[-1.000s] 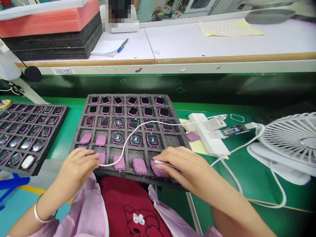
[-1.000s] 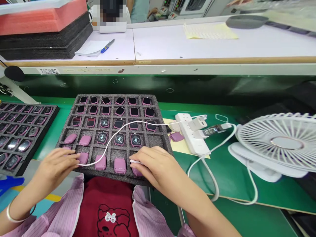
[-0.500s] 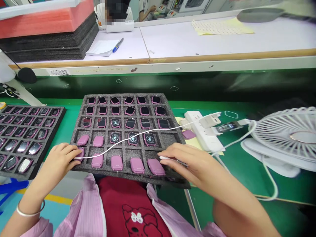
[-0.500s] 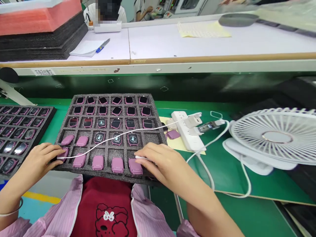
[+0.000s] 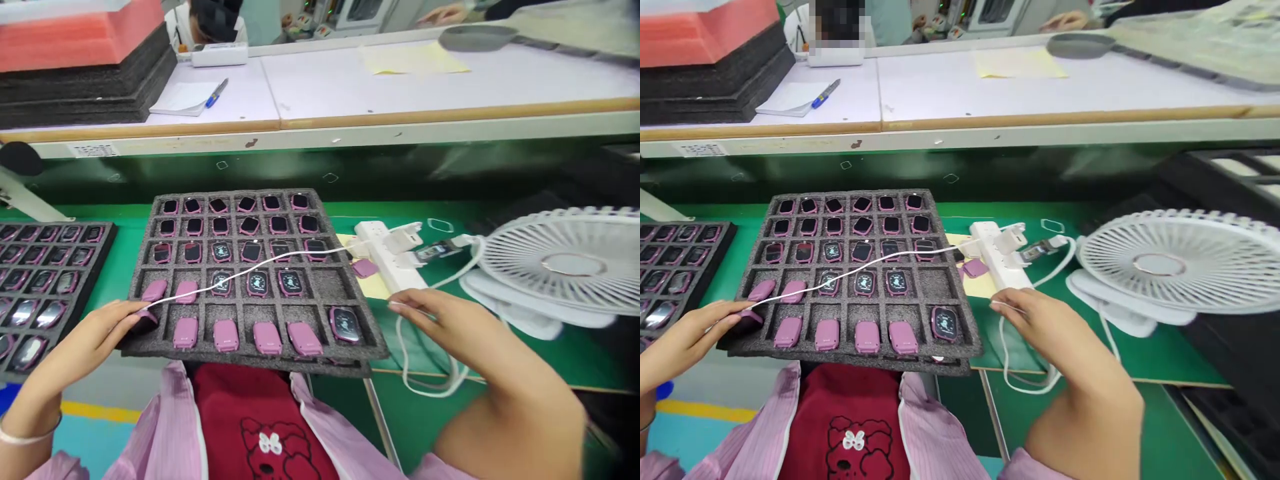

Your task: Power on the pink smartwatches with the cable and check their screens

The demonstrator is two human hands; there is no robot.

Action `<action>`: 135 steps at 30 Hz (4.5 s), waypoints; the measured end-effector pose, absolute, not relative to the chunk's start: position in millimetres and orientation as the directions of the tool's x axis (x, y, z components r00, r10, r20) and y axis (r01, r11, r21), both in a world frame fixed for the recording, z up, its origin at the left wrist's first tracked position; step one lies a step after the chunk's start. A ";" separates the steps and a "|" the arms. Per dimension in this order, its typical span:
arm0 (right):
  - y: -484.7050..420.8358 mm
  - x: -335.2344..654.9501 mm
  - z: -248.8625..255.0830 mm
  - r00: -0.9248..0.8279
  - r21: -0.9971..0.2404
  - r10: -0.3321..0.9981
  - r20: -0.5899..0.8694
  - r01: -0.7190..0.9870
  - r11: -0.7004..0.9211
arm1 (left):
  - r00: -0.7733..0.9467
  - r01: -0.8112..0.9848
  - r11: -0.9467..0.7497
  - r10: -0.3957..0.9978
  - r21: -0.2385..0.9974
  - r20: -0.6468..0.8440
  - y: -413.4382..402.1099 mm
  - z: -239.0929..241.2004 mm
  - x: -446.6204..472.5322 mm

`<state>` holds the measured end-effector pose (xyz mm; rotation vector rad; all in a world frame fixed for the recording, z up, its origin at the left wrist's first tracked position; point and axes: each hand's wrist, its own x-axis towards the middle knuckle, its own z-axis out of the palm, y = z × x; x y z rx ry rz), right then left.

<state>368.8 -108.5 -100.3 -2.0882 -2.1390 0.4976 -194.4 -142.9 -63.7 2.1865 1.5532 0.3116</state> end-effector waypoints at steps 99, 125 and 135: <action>31.6 82.0 -107.8 -0.940 -0.995 0.340 0.016 -0.048 -0.085 | -0.158 -0.349 0.215 0.946 0.912 -0.284 -87.6 -85.9 -130.7; 34.9 80.8 -113.9 -0.891 -0.918 0.448 -0.076 -0.112 -0.380 | -0.165 -0.375 0.112 0.969 0.920 -0.185 -88.1 -82.0 -129.1; 34.6 80.1 -112.8 -0.887 -0.925 0.458 -0.061 -0.122 -0.359 | -0.155 -0.383 0.140 0.965 0.913 -0.212 -88.3 -80.5 -127.7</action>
